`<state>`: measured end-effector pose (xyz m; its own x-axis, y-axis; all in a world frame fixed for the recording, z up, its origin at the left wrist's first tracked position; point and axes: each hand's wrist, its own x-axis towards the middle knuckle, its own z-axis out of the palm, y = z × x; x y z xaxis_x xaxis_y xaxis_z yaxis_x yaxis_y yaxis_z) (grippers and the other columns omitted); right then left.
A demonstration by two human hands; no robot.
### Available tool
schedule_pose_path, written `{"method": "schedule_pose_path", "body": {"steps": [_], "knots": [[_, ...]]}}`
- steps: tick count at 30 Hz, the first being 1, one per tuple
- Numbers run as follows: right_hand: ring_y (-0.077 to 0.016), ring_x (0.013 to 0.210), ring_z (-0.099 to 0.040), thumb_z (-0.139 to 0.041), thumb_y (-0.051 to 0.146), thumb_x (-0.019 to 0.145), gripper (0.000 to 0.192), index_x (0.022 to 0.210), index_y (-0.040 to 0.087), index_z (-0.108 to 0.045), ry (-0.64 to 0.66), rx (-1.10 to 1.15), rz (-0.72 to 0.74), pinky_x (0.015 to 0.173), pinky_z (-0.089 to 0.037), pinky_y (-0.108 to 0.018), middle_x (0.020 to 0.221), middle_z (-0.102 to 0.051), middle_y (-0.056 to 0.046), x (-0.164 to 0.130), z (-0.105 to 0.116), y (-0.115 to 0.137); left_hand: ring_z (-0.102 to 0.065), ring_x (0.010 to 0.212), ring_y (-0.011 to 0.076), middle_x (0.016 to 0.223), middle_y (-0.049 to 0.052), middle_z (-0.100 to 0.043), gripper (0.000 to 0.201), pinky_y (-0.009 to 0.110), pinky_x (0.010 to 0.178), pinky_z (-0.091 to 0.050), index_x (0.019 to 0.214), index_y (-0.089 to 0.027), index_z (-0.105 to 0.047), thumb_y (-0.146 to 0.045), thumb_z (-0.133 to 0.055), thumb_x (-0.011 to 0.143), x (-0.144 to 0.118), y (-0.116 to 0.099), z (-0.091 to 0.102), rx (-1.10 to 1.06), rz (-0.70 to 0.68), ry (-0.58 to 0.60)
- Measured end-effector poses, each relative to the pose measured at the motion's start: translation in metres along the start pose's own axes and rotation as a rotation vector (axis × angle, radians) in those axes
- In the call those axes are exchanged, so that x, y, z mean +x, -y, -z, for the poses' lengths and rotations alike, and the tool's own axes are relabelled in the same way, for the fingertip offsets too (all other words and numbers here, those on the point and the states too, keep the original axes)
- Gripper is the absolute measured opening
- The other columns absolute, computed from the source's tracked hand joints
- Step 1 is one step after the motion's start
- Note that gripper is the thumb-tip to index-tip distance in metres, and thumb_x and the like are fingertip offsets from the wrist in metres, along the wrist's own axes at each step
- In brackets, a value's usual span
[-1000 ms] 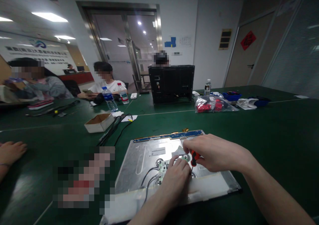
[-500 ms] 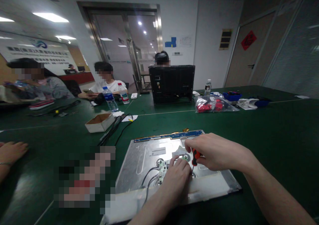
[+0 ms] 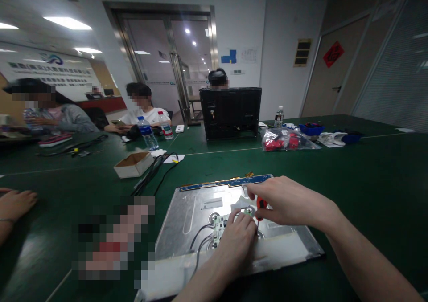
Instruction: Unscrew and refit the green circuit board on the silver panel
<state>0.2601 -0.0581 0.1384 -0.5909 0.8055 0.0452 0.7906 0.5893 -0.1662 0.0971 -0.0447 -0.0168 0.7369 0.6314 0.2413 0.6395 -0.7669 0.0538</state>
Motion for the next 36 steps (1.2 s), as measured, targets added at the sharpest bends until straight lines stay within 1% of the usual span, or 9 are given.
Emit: {"method": "schedule_pose_path", "body": {"steps": [5, 11, 14, 17, 22, 25, 29, 32, 36], "knots": [[-0.0155, 0.067, -0.059, -0.059, 0.020, 0.079, 0.019, 0.099, 0.021, -0.059, 0.005, -0.001, 0.004, 0.052, -0.033, -0.025, 0.083, -0.067, -0.001, -0.0013, 0.0016, 0.0001, -0.057, 0.096, 0.0200, 0.096, 0.004, -0.064, 0.010, 0.041, 0.104, -0.031, 0.093, -0.015, -0.059, -0.010, -0.055, 0.087, -0.0006, -0.0003, 0.0000, 0.006, 0.005, -0.004], [-0.0164, 0.066, -0.059, -0.060, 0.019, 0.078, 0.022, 0.100, 0.021, -0.059, 0.003, -0.023, -0.012, 0.052, -0.033, -0.025, 0.081, -0.068, -0.001, -0.0005, 0.0001, -0.0003, -0.056, 0.097, 0.0196, 0.097, 0.004, -0.064, 0.010, 0.041, 0.104, -0.030, 0.094, -0.016, -0.060, -0.010, -0.054, 0.088, 0.0006, 0.0012, -0.0015, 0.025, -0.010, 0.019], [-0.0167, 0.068, -0.060, -0.059, 0.019, 0.079, 0.021, 0.100, 0.021, -0.059, 0.008, -0.014, -0.009, 0.053, -0.034, -0.026, 0.082, -0.068, -0.001, -0.0010, 0.0010, 0.0010, -0.056, 0.097, 0.0203, 0.097, 0.004, -0.063, 0.010, 0.041, 0.104, -0.030, 0.095, -0.015, -0.060, -0.010, -0.056, 0.087, 0.0001, 0.0019, -0.0028, 0.046, -0.025, 0.008], [-0.0169, 0.069, -0.060, -0.059, 0.018, 0.078, 0.020, 0.098, 0.021, -0.060, 0.009, -0.017, -0.004, 0.054, -0.034, -0.026, 0.083, -0.068, -0.002, -0.0020, 0.0024, 0.0026, -0.056, 0.099, 0.0199, 0.098, 0.004, -0.063, 0.009, 0.040, 0.104, -0.031, 0.094, -0.016, -0.060, -0.012, -0.052, 0.090, -0.0004, 0.0021, -0.0037, 0.056, -0.029, -0.013], [-0.0168, 0.069, -0.060, -0.061, 0.019, 0.078, 0.017, 0.095, 0.020, -0.059, 0.015, -0.030, 0.009, 0.052, -0.032, -0.025, 0.083, -0.068, -0.001, -0.0019, 0.0023, 0.0044, -0.056, 0.098, 0.0201, 0.097, 0.004, -0.063, 0.006, 0.041, 0.104, -0.031, 0.092, -0.016, -0.060, -0.014, -0.055, 0.089, 0.0011, 0.0014, -0.0022, 0.010, -0.014, 0.034], [-0.0170, 0.068, -0.060, -0.061, 0.022, 0.079, 0.015, 0.094, 0.020, -0.059, 0.016, -0.058, -0.003, 0.051, -0.032, -0.025, 0.082, -0.068, -0.001, 0.0000, 0.0002, 0.0045, -0.056, 0.099, 0.0199, 0.098, 0.004, -0.064, 0.010, 0.041, 0.104, -0.031, 0.093, -0.016, -0.060, -0.012, -0.052, 0.090, 0.0018, 0.0015, -0.0017, 0.012, -0.009, 0.051], [-0.0178, 0.066, -0.060, -0.063, 0.025, 0.079, 0.017, 0.095, 0.021, -0.060, -0.004, -0.096, -0.045, 0.052, -0.032, -0.026, 0.080, -0.067, -0.002, 0.0037, -0.0022, 0.0019, -0.056, 0.100, 0.0197, 0.099, 0.004, -0.064, 0.014, 0.041, 0.104, -0.030, 0.099, -0.016, -0.059, -0.011, -0.048, 0.092, 0.0009, 0.0027, -0.0029, 0.036, -0.026, 0.031], [-0.0179, 0.067, -0.060, -0.064, 0.026, 0.078, 0.018, 0.096, 0.022, -0.060, -0.005, -0.077, -0.050, 0.052, -0.033, -0.026, 0.080, -0.068, -0.001, 0.0056, -0.0022, -0.0019, -0.056, 0.098, 0.0202, 0.097, 0.004, -0.063, 0.010, 0.041, 0.103, -0.031, 0.096, -0.016, -0.059, -0.014, -0.052, 0.090, 0.0002, 0.0034, -0.0034, 0.052, -0.027, 0.011], [-0.0175, 0.069, -0.060, -0.064, 0.026, 0.078, 0.014, 0.091, 0.022, -0.060, 0.006, -0.033, -0.020, 0.053, -0.032, -0.025, 0.077, -0.068, 0.000, 0.0064, -0.0007, -0.0045, -0.056, 0.096, 0.0199, 0.094, 0.003, -0.064, 0.007, 0.041, 0.103, -0.030, 0.093, -0.017, -0.060, -0.016, -0.053, 0.090, 0.0001, 0.0033, -0.0042, 0.048, -0.018, 0.014]]}}
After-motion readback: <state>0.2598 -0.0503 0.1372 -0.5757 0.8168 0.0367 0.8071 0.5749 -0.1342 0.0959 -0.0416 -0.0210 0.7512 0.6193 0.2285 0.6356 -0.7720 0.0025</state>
